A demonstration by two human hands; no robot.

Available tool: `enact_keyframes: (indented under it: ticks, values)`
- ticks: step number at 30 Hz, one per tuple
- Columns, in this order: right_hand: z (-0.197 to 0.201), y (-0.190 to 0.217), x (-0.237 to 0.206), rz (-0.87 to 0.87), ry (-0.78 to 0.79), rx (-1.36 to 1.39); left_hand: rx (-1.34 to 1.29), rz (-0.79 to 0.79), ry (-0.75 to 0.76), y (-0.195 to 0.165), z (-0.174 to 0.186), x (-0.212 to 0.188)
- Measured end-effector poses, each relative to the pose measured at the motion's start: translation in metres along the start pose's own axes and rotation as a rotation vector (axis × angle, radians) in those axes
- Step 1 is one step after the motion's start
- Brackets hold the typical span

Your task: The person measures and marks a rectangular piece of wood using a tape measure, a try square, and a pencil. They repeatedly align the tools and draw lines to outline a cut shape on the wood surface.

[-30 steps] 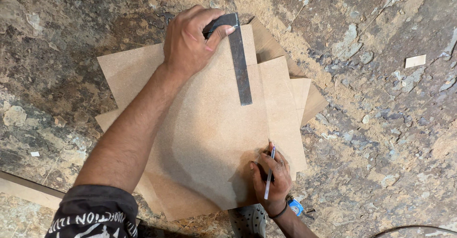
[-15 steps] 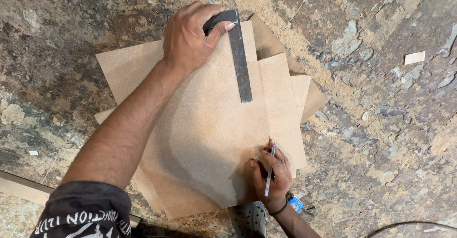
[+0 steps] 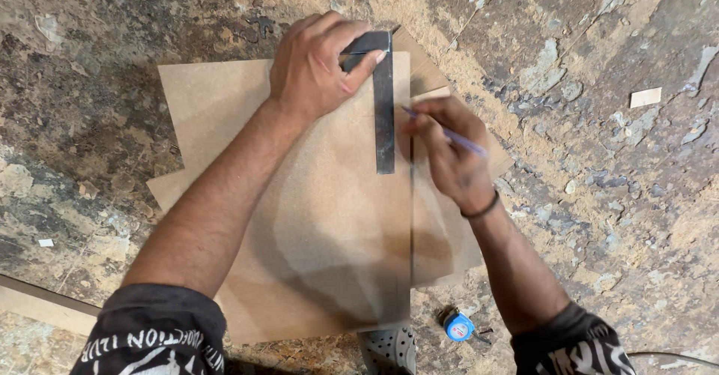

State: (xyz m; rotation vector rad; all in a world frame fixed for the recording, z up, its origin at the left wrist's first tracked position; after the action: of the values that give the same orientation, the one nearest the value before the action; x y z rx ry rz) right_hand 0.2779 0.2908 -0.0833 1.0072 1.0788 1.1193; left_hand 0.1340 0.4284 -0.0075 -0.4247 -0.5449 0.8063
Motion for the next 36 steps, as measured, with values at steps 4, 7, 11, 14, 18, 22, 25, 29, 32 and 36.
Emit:
enact_keyframes:
  ticks: [4,7,11,14,18,22,25,29,32,36]
  values:
    - [-0.013,0.023,0.02,0.016,-0.002,-0.227,0.003,-0.023,-0.003,-0.001,0.0,0.0]
    - [-0.013,0.027,0.018,0.007,-0.017,-0.348,-0.001,-0.029,-0.005,0.003,-0.002,-0.001]
    - [-0.013,0.026,0.024,0.028,-0.006,-0.319,0.025,-0.036,0.002,0.008,-0.007,-0.004]
    - [-0.014,0.021,0.02,-0.058,0.024,-0.455,0.033,-0.033,0.001,0.01,-0.007,-0.004]
    - [-0.021,0.037,-0.005,0.012,0.047,-0.445,0.0,-0.004,0.025,0.015,-0.01,-0.002]
    - [-0.019,0.033,0.011,0.038,0.018,-0.398,0.022,-0.028,0.002,0.012,-0.008,-0.002]
    - [-0.015,0.028,0.034,0.054,-0.004,-0.41,0.028,-0.027,-0.002,0.01,-0.006,-0.002]
    - [-0.021,0.036,0.016,0.027,0.04,-0.388,0.002,0.001,0.021,0.009,-0.003,0.0]
    - [-0.024,0.045,-0.008,0.03,0.038,-0.362,-0.015,-0.001,0.021,0.008,-0.001,0.002]
    - [-0.025,0.044,0.009,0.134,-0.01,-0.356,-0.001,-0.031,0.013,0.002,-0.001,0.002]
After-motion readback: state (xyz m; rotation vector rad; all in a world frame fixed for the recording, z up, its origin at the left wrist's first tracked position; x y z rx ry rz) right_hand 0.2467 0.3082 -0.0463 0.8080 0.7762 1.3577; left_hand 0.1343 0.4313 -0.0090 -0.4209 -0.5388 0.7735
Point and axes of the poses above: each hand's wrist, its own x-axis towards the middle knuckle, its own z-axis out of the back of the hand, y = z × x, the point moved 10 cm from there along x, towards the middle knuckle
